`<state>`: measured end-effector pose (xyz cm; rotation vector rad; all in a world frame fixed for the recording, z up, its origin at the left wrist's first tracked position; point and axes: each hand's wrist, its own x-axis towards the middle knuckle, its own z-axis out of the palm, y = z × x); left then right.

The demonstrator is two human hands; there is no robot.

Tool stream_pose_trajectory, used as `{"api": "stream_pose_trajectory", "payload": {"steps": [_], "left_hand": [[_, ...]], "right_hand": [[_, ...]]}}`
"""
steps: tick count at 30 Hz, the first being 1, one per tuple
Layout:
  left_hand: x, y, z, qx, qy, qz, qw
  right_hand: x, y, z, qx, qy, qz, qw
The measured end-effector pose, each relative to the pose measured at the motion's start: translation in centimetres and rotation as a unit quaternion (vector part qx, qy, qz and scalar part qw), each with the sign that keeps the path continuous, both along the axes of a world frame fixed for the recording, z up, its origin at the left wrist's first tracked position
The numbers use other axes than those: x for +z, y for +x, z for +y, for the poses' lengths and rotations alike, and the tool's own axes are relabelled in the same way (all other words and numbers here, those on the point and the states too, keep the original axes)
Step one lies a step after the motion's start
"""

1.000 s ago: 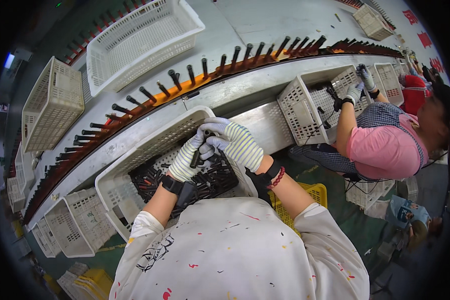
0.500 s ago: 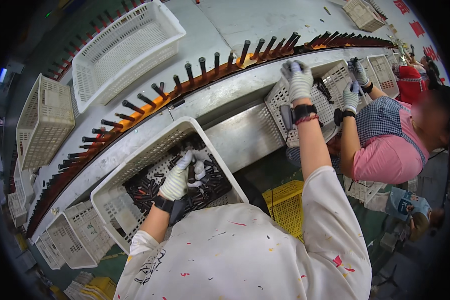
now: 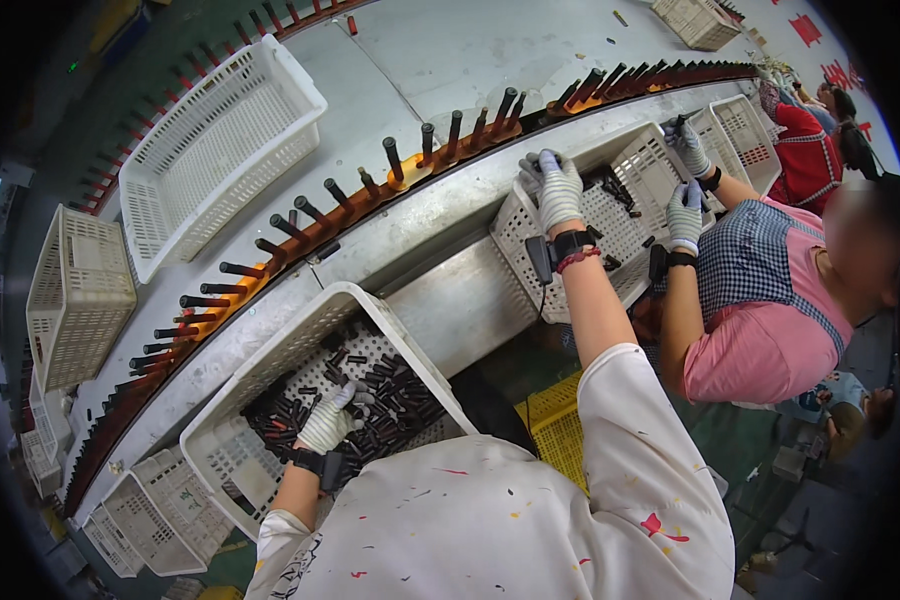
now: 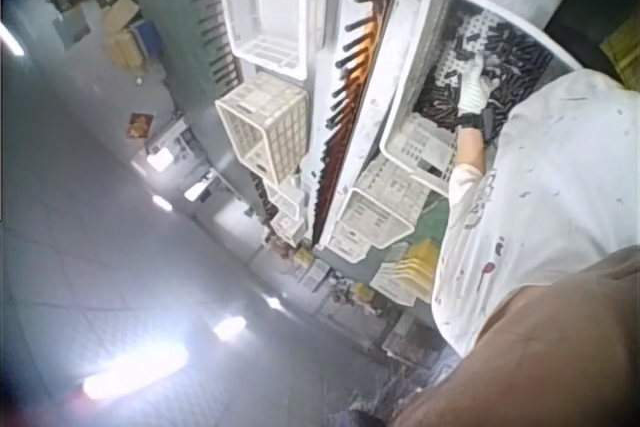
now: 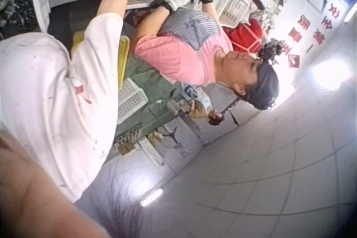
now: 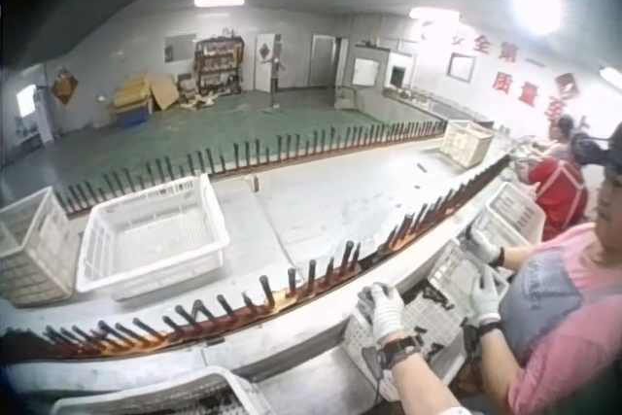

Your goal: Assembling foam rings onto cylindrical plastic components and sorting them into crates on a production line.

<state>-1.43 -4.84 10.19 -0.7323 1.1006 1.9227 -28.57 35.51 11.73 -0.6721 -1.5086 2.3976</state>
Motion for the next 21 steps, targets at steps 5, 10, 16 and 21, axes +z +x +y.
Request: {"api": "stream_pose_trajectory", "payload": {"steps": [5,10,16,21], "left_hand": [[-0.2,-0.1,1.5,-0.059,-0.073,-0.001,0.996],[0.3,0.3,2.4,-0.070,-0.074,0.008,0.995],[1.5,0.5,2.7,-0.075,-0.112,0.019,0.991],[2.3,1.0,2.3,-0.044,-0.124,0.026,0.991]], "right_hand": [[0.0,0.8,-2.6,0.013,-0.005,0.005,1.000],[1.6,-2.4,-4.3,0.008,0.166,0.087,0.982],[2.4,-8.0,-7.4,0.031,0.367,0.193,0.909],[2.3,-7.9,-8.8,0.056,0.365,0.163,0.915]]}}
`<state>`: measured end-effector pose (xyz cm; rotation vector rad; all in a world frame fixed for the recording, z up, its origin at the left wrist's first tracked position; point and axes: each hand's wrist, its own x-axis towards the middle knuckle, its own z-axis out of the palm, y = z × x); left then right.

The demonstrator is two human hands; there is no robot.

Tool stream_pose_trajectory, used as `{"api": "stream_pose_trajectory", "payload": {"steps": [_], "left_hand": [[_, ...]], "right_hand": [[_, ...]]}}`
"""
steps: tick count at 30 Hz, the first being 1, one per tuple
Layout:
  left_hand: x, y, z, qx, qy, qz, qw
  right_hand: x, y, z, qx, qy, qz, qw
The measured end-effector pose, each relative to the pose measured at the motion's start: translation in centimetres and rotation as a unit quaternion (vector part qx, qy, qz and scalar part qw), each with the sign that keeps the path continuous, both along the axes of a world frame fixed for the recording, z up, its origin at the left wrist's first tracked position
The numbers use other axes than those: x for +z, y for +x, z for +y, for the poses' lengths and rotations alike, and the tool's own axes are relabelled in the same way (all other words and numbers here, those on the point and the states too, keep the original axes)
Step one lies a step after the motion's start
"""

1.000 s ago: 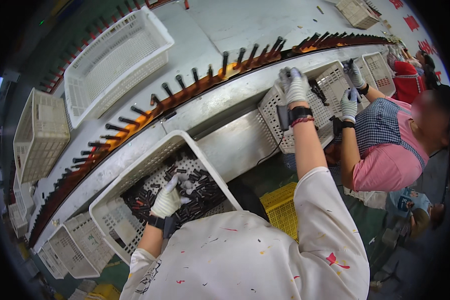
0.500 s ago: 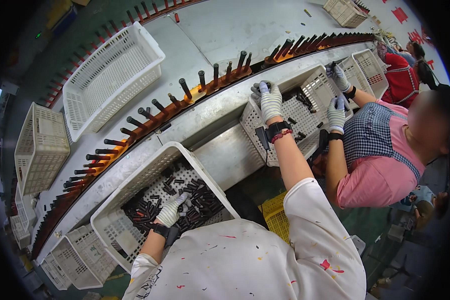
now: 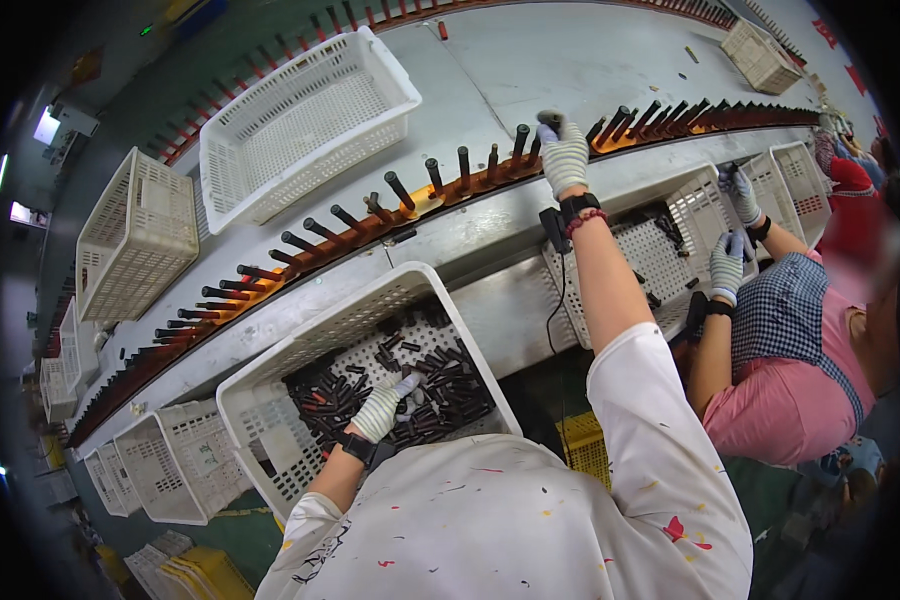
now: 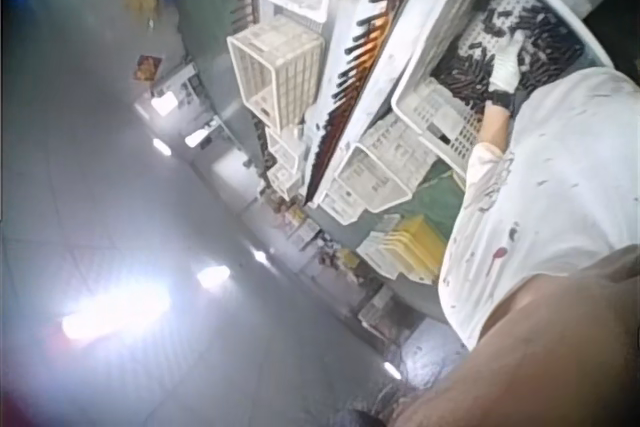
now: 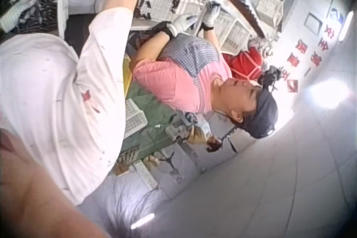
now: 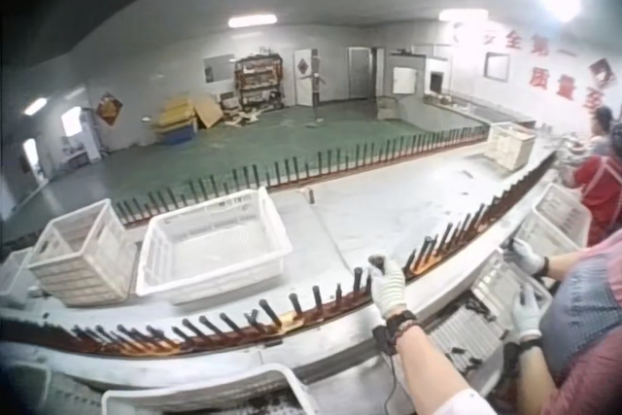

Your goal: Assembling foam rings onto cylindrical plastic components and sorting them into crates on a production line.

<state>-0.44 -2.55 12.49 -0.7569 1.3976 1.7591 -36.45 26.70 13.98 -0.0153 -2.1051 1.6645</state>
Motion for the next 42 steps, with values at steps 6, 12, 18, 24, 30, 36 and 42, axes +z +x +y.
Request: {"api": "stream_pose_trajectory", "payload": {"steps": [6,12,18,24,30,36,42], "left_hand": [[0.8,0.1,-0.5,0.010,0.007,0.029,1.000],[0.1,-0.1,-0.7,0.010,0.024,0.052,0.998],[0.2,1.0,-1.3,0.009,0.037,0.059,0.998],[1.4,-0.4,-1.4,-0.097,-0.036,0.152,0.983],[8.7,-4.2,-0.3,0.023,0.026,0.280,0.959],[6.8,-9.6,2.2,-0.091,-0.166,0.468,0.863],[10.0,-8.1,1.7,0.069,0.209,0.194,0.956]], "right_hand": [[1.5,2.3,-0.8,-0.008,0.351,-0.092,0.932],[5.3,3.2,-6.1,0.085,0.455,-0.146,0.874],[8.6,1.8,-11.6,0.250,0.572,-0.210,0.753],[6.6,1.9,-12.9,0.303,0.490,-0.234,0.784],[7.7,17.3,-11.6,0.378,0.208,-0.124,0.894],[8.2,22.1,-11.1,0.407,0.072,-0.141,0.900],[9.6,13.8,-6.6,0.126,-0.181,-0.162,0.962]]}}
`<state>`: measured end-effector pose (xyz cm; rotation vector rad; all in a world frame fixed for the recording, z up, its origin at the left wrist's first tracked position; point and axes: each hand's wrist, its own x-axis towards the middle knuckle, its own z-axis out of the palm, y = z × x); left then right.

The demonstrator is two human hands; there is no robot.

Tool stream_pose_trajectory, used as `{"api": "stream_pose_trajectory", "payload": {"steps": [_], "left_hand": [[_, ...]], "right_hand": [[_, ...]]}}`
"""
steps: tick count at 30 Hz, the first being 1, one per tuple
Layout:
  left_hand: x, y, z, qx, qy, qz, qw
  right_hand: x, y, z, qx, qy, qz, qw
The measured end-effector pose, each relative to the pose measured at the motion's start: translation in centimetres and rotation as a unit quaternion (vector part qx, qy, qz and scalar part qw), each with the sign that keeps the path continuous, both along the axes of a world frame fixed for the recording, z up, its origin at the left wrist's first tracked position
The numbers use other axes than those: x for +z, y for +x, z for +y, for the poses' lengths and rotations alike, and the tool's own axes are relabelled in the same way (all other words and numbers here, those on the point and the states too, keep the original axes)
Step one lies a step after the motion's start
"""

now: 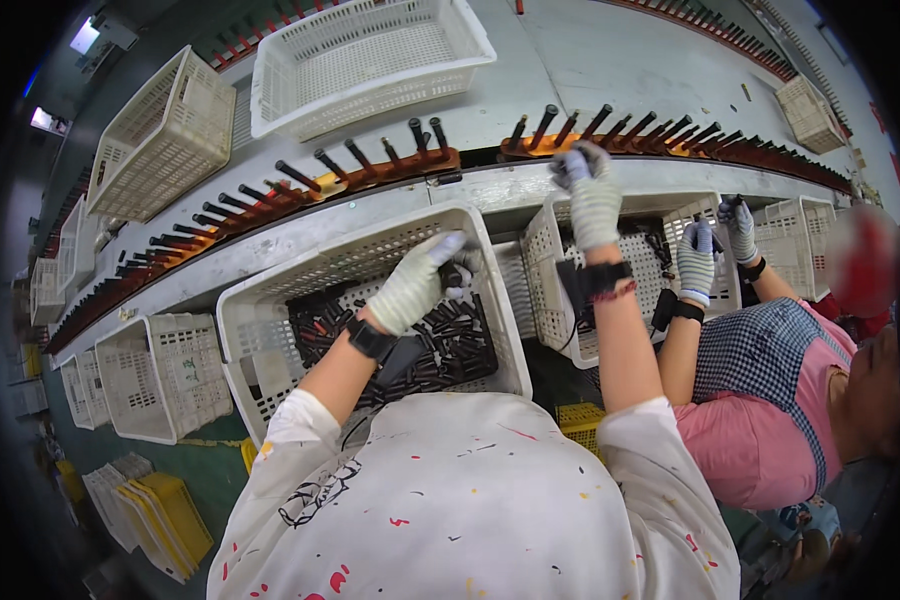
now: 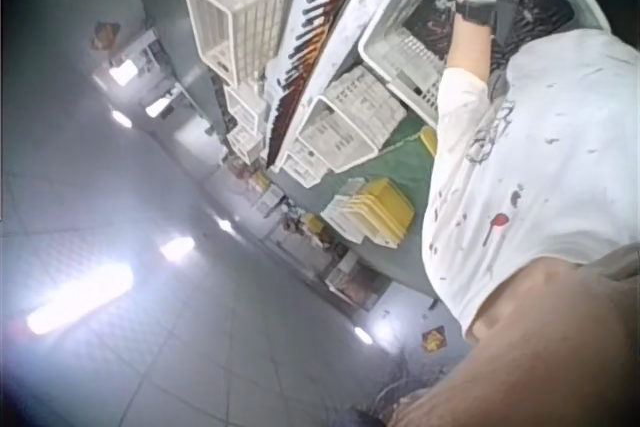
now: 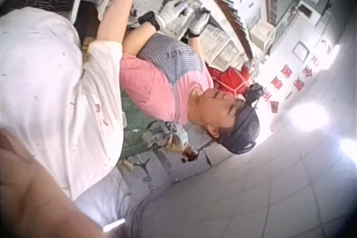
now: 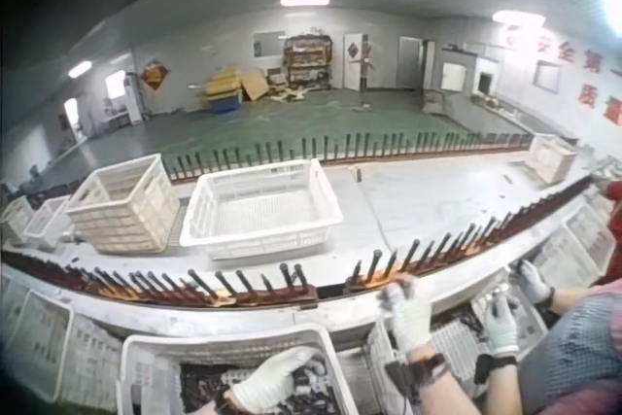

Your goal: Assembling foam rings onto cylindrical plastic components and sorting them into crates on a production line.

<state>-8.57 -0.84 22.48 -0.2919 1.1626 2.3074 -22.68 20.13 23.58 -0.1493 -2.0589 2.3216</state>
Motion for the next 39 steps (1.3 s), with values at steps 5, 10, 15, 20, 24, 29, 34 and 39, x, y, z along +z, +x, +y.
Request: {"api": "stream_pose_trajectory", "payload": {"steps": [5,10,15,20,24,29,34,39], "left_hand": [[-0.1,3.8,0.0,0.010,0.082,0.016,0.996],[-3.4,7.3,-1.4,0.032,0.035,-0.070,0.996],[-2.3,8.3,-1.1,0.070,-0.001,-0.139,0.988],[-1.4,8.4,-1.4,0.033,-0.095,-0.174,0.980],[-2.1,8.1,-1.5,0.049,-0.072,-0.149,0.985],[-1.9,7.7,-2.7,0.155,0.006,-0.096,0.983],[-1.1,5.2,-2.6,0.192,0.166,-0.070,0.965],[-0.2,1.3,-0.7,0.109,0.168,-0.016,0.980]], "right_hand": [[-4.0,-8.0,4.9,-0.015,0.139,0.091,0.986],[-0.8,-9.8,0.7,0.059,0.539,0.098,0.834],[2.4,-11.3,-3.5,0.161,0.682,0.012,0.713],[1.2,-13.6,-6.1,0.286,0.678,0.076,0.673],[-0.7,-12.6,-9.3,0.272,0.719,0.098,0.633],[3.1,-3.4,-8.9,0.131,0.528,0.022,0.839],[2.5,7.6,-7.4,0.377,0.257,0.105,0.883],[3.5,10.3,-6.6,0.315,0.063,-0.032,0.947]]}}
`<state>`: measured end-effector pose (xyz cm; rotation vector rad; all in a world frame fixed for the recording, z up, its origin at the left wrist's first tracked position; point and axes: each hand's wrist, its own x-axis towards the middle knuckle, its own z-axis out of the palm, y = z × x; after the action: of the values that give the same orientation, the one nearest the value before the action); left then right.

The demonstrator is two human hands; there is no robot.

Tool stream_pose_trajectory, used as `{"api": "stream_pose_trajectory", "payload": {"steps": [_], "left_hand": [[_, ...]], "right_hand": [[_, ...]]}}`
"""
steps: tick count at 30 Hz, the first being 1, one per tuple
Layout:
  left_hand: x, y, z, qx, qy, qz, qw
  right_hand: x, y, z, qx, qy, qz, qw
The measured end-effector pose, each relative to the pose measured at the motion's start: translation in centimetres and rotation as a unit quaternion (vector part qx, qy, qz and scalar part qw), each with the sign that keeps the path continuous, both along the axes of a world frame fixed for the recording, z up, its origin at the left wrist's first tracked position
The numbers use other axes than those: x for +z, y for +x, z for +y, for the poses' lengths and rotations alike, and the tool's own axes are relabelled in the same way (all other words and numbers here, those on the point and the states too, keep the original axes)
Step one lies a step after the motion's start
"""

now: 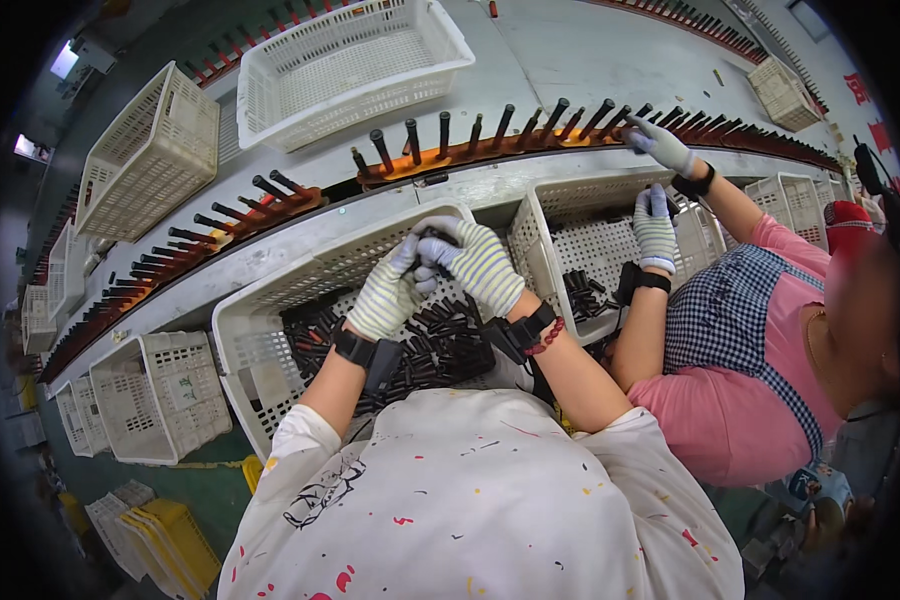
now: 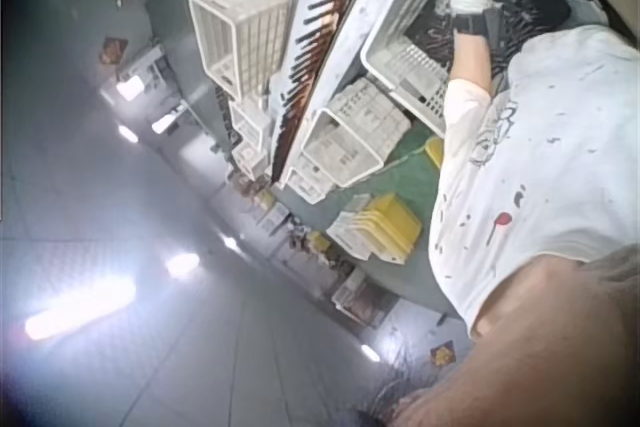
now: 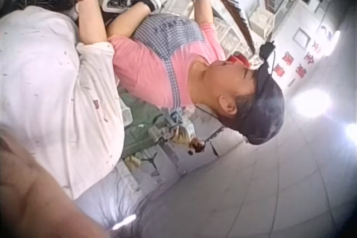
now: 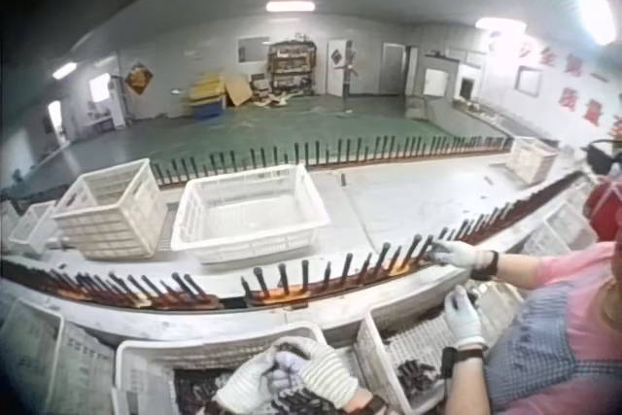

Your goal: Assembling foam rings onto cylindrical plastic components and sorting them into crates on a production line.

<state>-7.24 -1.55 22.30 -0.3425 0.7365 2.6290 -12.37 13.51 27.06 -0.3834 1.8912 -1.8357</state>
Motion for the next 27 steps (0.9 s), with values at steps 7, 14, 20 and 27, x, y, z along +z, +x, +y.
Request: {"api": "stream_pose_trajectory", "payload": {"steps": [7,14,20,27], "left_hand": [[-6.7,3.0,-0.5,-0.192,-0.407,0.102,0.887],[-14.4,9.9,0.1,-0.457,-0.744,0.248,0.419],[-16.3,11.6,0.9,-0.500,-0.713,0.339,0.355],[-23.1,14.2,-1.3,-0.520,-0.640,0.372,0.425]], "right_hand": [[-2.6,-7.6,4.0,-0.319,-0.083,0.039,0.943],[-3.6,-16.5,3.3,-0.318,0.180,0.316,0.875],[-5.4,-16.9,-1.0,-0.254,0.315,0.347,0.846],[-5.8,-13.4,-3.7,-0.175,0.371,0.277,0.869]]}}
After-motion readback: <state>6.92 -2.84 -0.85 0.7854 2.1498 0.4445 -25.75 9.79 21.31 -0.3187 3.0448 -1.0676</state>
